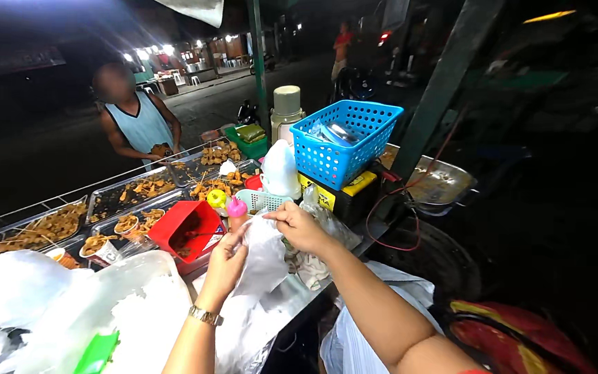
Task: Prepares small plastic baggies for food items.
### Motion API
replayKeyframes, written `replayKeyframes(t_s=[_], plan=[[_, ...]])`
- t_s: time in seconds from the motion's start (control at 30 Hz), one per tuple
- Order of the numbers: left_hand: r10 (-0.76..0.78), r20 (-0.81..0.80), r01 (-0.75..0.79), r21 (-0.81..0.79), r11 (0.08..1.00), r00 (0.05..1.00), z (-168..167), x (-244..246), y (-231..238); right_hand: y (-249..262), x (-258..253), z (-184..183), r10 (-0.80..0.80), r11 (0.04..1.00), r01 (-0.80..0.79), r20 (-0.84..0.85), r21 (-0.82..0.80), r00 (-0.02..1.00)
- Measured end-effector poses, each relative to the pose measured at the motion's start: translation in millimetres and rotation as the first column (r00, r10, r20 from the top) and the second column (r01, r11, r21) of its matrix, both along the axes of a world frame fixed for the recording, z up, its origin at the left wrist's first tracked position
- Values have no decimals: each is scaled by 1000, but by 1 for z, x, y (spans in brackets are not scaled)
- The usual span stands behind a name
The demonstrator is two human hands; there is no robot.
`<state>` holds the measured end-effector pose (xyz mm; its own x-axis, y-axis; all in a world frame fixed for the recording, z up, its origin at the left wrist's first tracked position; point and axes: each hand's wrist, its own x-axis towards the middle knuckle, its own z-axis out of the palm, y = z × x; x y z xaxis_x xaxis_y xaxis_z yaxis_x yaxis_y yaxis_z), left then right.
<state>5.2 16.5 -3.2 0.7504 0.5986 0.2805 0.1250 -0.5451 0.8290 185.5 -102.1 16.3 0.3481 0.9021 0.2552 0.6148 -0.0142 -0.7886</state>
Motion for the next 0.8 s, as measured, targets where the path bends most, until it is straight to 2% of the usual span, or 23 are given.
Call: replayKeyframes(t_s=[0.1, 0.2, 0.27, 0.33, 0.4, 0.47, 0.53, 0.6, 0.63, 0.7, 0.8], plan=[[93, -75, -113, -351, 929, 993, -13, 11, 3, 33, 8, -29, -12, 989, -15, -185, -145, 983], [132, -188, -217, -563, 798, 973, -31, 17, 2, 50, 7, -85, -141, 971, 32, -458, -238, 877], [123, -146, -187, -613, 767, 982, -37, 16, 2, 48, 10, -95, -202, 952, 53, -489, -302, 848], [124, -94, -156, -624, 766, 988, -42, 15, 4, 37, 20, -91, -82, 960, -38, -407, -277, 910], [132, -96, -163, -615, 771, 987, -43, 16, 3, 24, 26, -81, 136, 968, -194, -316, -161, 939], [128, -129, -180, -585, 791, 983, -38, 18, -1, 23, 18, -76, 251, 966, -257, -220, 2, 942], [96, -171, -175, -540, 823, 981, -31, 16, -10, 33, -2, -79, 203, 966, -153, -248, 207, 947], [58, -184, -144, -499, 854, 981, -36, 16, -10, 45, -17, -93, 81, 946, 19, -295, 323, 952], [44, -197, -133, -470, 873, 980, -41, 17, -6, 50, -21, -108, 11, 930, 102, -303, 353, 953], [46, -251, -137, -355, 925, 967, -49, 21, 5, 50, -24, -133, -61, 942, 175, -368, 287, 928], [152, -412, -173, -14, 985, 898, -29, 16, 11, 41, -20, -150, -46, 970, 134, -393, 201, 918]])
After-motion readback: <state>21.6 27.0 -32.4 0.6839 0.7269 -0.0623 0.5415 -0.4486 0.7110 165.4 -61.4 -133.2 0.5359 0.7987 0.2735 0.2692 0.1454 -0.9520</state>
